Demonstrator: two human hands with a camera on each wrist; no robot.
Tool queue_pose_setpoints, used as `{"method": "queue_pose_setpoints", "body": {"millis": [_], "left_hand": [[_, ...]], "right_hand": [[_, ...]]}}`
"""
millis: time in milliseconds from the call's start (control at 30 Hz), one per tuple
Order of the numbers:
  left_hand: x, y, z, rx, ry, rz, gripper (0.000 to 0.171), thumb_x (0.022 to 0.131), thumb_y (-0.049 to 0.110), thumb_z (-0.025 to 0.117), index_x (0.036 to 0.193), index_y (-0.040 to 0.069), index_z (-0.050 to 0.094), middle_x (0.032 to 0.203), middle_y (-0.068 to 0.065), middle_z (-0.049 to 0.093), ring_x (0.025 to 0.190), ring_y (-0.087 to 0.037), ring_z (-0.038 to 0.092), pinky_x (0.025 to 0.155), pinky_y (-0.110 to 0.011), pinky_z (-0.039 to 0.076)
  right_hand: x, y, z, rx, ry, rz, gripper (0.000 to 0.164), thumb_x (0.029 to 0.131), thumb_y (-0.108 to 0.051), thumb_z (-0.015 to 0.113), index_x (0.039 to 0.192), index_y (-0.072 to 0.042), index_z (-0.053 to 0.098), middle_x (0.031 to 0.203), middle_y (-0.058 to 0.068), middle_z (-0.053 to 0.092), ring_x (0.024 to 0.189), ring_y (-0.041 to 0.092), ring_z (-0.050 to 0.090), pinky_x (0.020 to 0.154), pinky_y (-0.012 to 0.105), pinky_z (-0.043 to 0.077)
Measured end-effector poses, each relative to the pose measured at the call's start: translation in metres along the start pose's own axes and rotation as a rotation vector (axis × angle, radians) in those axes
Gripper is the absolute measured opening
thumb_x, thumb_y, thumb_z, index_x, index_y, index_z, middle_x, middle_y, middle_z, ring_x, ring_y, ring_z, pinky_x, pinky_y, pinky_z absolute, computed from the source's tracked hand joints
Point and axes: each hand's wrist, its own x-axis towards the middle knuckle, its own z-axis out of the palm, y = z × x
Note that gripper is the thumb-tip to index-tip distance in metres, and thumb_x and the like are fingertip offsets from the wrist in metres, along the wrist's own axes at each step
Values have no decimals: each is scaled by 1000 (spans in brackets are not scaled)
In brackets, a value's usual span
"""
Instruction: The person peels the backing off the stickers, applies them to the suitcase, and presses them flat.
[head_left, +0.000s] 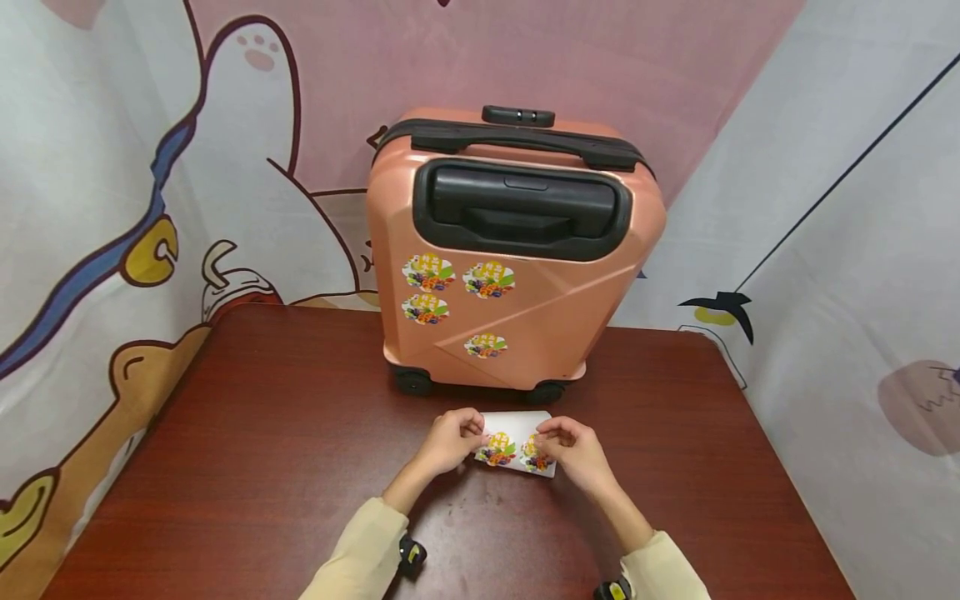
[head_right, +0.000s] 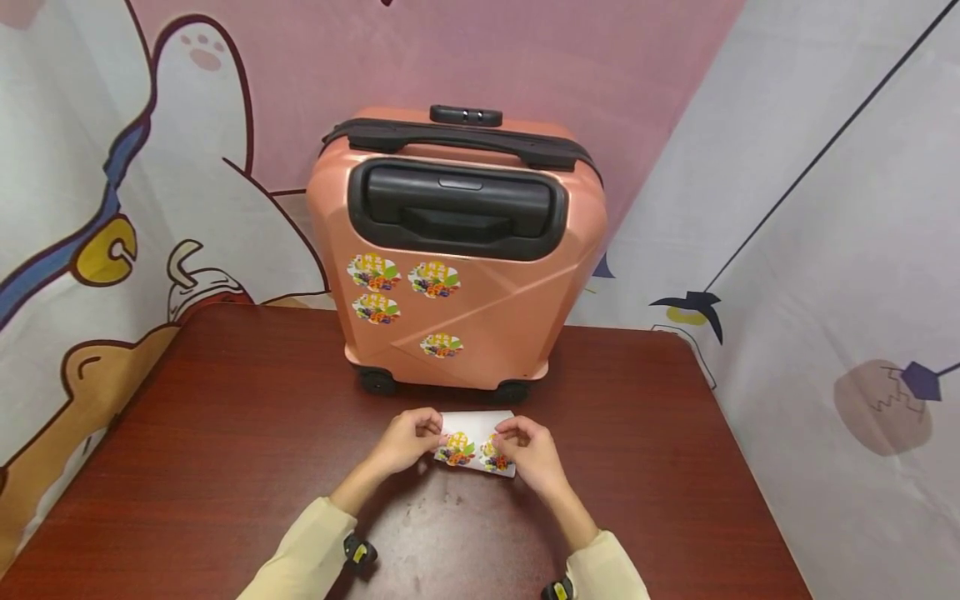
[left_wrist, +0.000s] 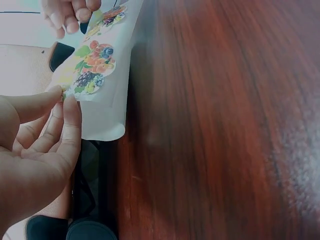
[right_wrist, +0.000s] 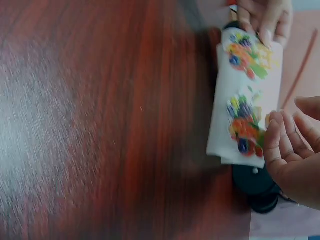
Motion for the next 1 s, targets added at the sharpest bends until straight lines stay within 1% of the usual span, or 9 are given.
{"method": "queue_pose_setpoints", "body": {"millis": [167,267,467,600,767,1000], "left_hand": [[0,4,1,3,-10,14,10,80,-1,69,78,1,59,74,-7,63,63,-11,59,56,-21,47],[1,5,2,1,-15,20,9,80,-1,68,79,0,59,74,-7,63,63,-11,57,56,-21,47],[1,4,3,1,-23,27,10,79,-2,68,78,1,58,73,-7,63,64,-10,56,56,-20,46],[1,4,3,3,-24,38,9,78,-3,68,78,0,59,73,-7,63,66,-12,57,59,-20,46],[1,5,3,-3,-23,37,8,79,-2,68,79,0,60,74,-6,63,67,-12,58,59,-20,46],[2,3,4,-8,-8,31,7,79,-2,67,81,0,60,76,-7,64,66,-12,59,58,-20,46]], "right_hand": [[-2,1,14,-57,16,-17,17,76,11,67,92,10,62,82,17,64,66,12,59,60,24,50],[-3,-1,20,-85,30,-29,16,75,14,66,90,9,64,80,15,64,65,11,56,58,20,47],[-11,-20,28,-155,35,-78,13,74,17,64,86,12,63,72,16,59,60,13,51,53,17,41],[-14,-27,32,-203,44,-87,12,73,16,65,83,10,64,71,13,59,59,11,50,53,16,39],[-15,-29,34,-208,39,-98,9,73,16,65,79,10,63,68,14,59,57,11,49,53,17,39],[-14,-28,34,-180,16,-77,6,75,14,65,77,11,61,66,17,58,54,9,47,49,17,35]]}}
